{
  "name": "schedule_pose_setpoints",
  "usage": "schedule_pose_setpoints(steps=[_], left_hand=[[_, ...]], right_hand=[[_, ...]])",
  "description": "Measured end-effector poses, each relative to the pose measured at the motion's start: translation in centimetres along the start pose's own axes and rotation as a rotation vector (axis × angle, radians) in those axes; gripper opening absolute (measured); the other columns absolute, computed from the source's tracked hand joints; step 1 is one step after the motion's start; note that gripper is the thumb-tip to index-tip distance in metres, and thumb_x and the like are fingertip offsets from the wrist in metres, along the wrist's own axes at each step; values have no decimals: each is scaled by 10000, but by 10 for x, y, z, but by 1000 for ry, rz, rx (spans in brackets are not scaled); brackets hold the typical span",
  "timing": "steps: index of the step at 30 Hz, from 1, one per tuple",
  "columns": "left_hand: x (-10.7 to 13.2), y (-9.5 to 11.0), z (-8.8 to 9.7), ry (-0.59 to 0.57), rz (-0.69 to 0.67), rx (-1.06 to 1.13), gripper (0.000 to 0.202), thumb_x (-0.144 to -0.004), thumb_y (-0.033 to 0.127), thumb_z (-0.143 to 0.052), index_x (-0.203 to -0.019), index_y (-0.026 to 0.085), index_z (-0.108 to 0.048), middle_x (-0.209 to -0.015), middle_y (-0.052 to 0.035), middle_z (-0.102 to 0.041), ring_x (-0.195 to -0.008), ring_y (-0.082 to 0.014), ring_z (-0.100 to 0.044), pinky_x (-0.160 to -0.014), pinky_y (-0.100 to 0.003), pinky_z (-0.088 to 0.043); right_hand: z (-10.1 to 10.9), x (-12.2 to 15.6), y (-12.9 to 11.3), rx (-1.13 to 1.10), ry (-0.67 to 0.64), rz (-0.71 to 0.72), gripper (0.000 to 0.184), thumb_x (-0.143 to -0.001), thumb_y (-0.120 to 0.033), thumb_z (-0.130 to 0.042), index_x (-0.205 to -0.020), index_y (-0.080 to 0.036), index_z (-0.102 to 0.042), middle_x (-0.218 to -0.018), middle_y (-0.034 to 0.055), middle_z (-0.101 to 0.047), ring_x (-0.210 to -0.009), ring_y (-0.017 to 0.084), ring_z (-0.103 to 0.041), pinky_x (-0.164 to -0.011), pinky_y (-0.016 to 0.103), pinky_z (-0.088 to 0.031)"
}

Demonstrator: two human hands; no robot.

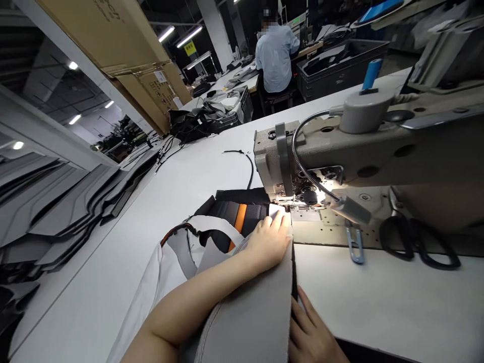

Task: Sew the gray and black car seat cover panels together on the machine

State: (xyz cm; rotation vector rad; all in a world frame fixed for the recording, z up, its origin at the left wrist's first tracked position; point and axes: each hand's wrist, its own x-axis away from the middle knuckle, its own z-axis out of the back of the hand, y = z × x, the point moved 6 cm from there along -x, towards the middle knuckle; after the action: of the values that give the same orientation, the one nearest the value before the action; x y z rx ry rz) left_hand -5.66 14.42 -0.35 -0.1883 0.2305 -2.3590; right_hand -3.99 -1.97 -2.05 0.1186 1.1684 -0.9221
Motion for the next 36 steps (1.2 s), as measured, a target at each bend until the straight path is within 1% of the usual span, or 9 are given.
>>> schedule_pose_setpoints(steps=[7,15,21,24,27,29,32,34,36], left_hand=[[15,7,-2,120,-112,-44,374,-965,274,-331,-1234,74,-497,-1281,-183,-510,-900,-221,-552,-787,-347,-476],[26,12,6,87,-158,-23,282,-951,153,-306,-1108,109,-536,-1000,-100,-586,-867,-202,-528,-779,-315,-474],[6,12,1,96,-71,-44,226,-912,98,-353,-952,133,-573,-926,-94,-585,-833,-206,-540,-736,-316,-491],[-8,8,2,86,-85,-27,206,-901,103,-391,-988,122,-577,-980,-101,-594,-891,-213,-556,-780,-318,-500],[-11,4,5,51,-135,9,314,-884,84,-382,-1166,91,-520,-1164,-133,-563,-1099,-245,-515,-939,-355,-460],[-6,1,6,49,-148,56,415,-869,95,-391,-1282,82,-433,-1308,-157,-481,-1268,-281,-394,-1047,-413,-382],[6,-5,5,65,-112,144,534,-862,163,-429,-1380,93,-318,-1451,-185,-316,-1375,-327,-224,-1102,-490,-308],[10,-8,5,83,-82,210,527,-872,201,-429,-1377,84,-329,-1463,-202,-286,-1379,-333,-214,-1104,-501,-309],[11,-11,6,119,-65,297,491,-880,200,-411,-1353,80,-370,-1442,-197,-322,-1369,-310,-247,-1114,-485,-309]], right_hand=[[-2,2,-5,32,-20,24,353,-931,-125,-345,-872,-184,-688,-900,63,-681,-1222,251,-469,-1123,465,-254],[-2,6,-10,14,-16,31,352,-941,-149,-342,-894,-194,-689,-858,56,-675,-1221,249,-464,-1130,467,-233],[1,7,5,-31,-57,44,348,-924,-133,-347,-908,-211,-685,-874,57,-673,-1101,261,-549,-1073,494,-309],[3,1,17,-20,-141,72,309,-893,-114,-379,-901,-212,-672,-925,59,-666,-1067,268,-557,-1010,492,-374],[7,-13,31,6,-254,91,261,-838,-73,-412,-862,-195,-642,-984,73,-643,-1045,263,-552,-923,433,-436],[10,-27,47,64,-331,88,245,-787,-29,-418,-790,-185,-606,-885,74,-623,-873,230,-578,-739,358,-477],[12,-45,78,148,-386,95,222,-767,-26,-433,-650,-194,-520,-658,31,-526,-577,175,-471,-505,311,-360],[12,-55,97,135,-380,125,224,-822,-66,-442,-653,-191,-519,-652,26,-526,-580,168,-463,-523,311,-344],[8,-61,113,122,-368,142,200,-886,-112,-437,-748,-171,-570,-749,42,-586,-671,167,-510,-600,305,-371]])
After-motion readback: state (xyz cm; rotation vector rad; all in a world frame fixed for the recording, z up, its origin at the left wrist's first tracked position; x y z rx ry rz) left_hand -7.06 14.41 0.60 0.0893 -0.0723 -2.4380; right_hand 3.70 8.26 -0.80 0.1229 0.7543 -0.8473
